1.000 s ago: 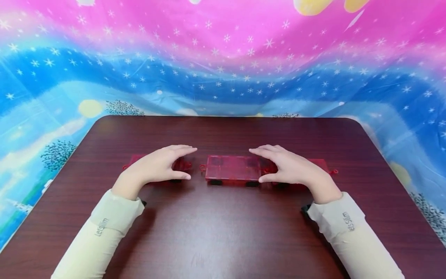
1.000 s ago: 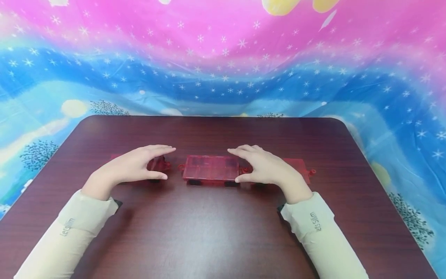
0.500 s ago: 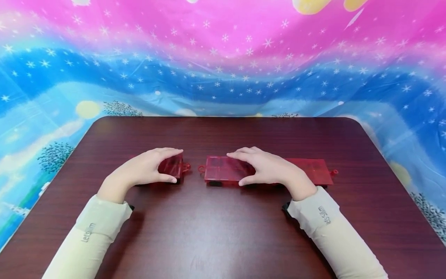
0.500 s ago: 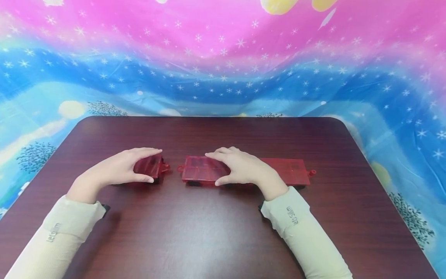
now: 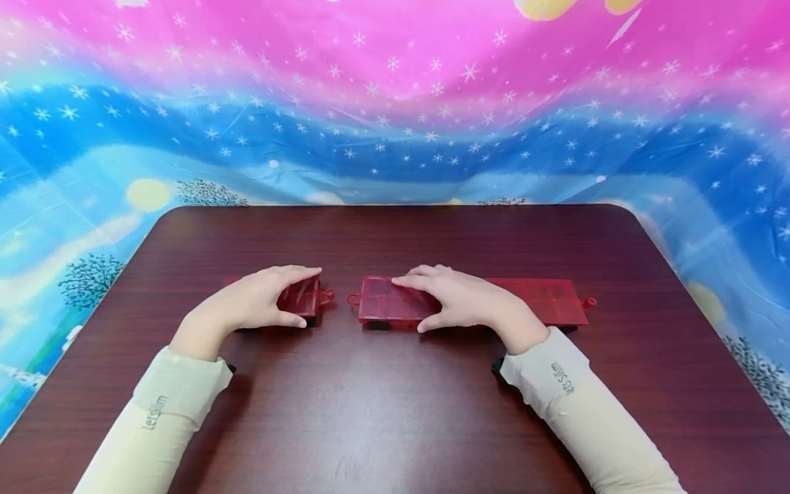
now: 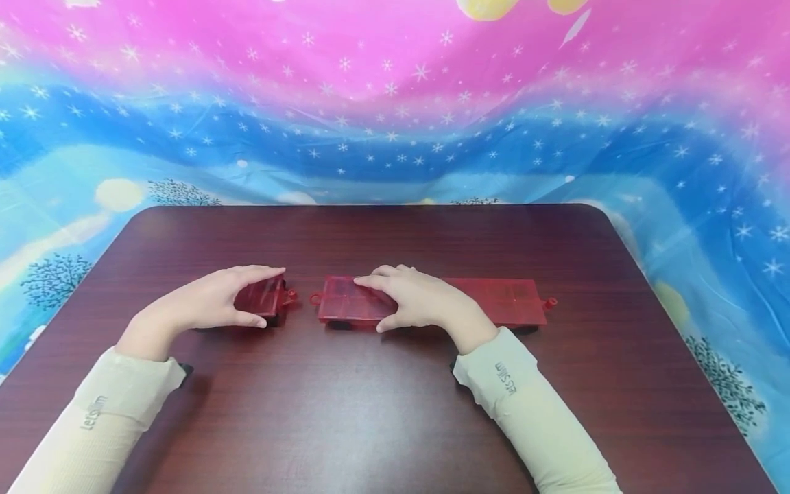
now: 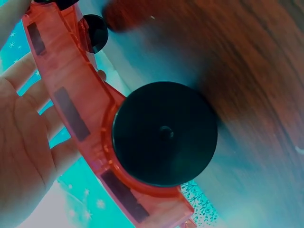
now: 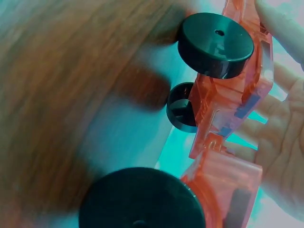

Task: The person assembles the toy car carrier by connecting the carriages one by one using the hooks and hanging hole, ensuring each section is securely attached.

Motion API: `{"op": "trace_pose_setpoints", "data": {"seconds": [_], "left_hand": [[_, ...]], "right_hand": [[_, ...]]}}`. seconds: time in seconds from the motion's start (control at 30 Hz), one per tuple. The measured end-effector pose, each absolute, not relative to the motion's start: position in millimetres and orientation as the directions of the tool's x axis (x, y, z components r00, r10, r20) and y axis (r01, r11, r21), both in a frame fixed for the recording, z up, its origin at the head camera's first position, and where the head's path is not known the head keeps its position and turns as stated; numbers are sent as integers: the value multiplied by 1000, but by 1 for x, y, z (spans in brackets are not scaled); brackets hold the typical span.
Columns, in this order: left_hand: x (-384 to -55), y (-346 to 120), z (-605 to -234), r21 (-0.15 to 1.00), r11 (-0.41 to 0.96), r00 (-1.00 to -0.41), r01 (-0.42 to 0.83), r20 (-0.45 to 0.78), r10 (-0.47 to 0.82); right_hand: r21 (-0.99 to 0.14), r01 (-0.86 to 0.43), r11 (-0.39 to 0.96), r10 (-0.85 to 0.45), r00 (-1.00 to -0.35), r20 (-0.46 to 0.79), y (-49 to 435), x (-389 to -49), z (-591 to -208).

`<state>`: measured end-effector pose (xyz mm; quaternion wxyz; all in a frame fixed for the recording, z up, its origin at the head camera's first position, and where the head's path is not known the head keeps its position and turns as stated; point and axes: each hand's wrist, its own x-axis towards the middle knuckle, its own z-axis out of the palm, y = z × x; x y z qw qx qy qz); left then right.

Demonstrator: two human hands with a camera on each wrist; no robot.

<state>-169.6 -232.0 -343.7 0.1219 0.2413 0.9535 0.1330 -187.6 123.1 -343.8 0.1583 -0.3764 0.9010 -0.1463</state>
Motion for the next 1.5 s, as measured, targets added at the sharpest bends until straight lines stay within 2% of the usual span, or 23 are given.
{"op": "trace_pose_setpoints", "data": {"seconds": [0.3,0.93,1.5], "left_hand": [[-170,-227,-341,285,842,-843,458,-162,513],[-173,-208,-335,278,810,-796,516,-193,574],[-176,-197,-335,292,786,-774,545,-185,606]], "right_hand": [[-361,-647,672,-728,-667,-160,123,-186,-343],[-417,-659,626,-753,-650,-101,129,-189,-347],[-427,-640,639,-740,-663,-114,130,-189,-347]]}}
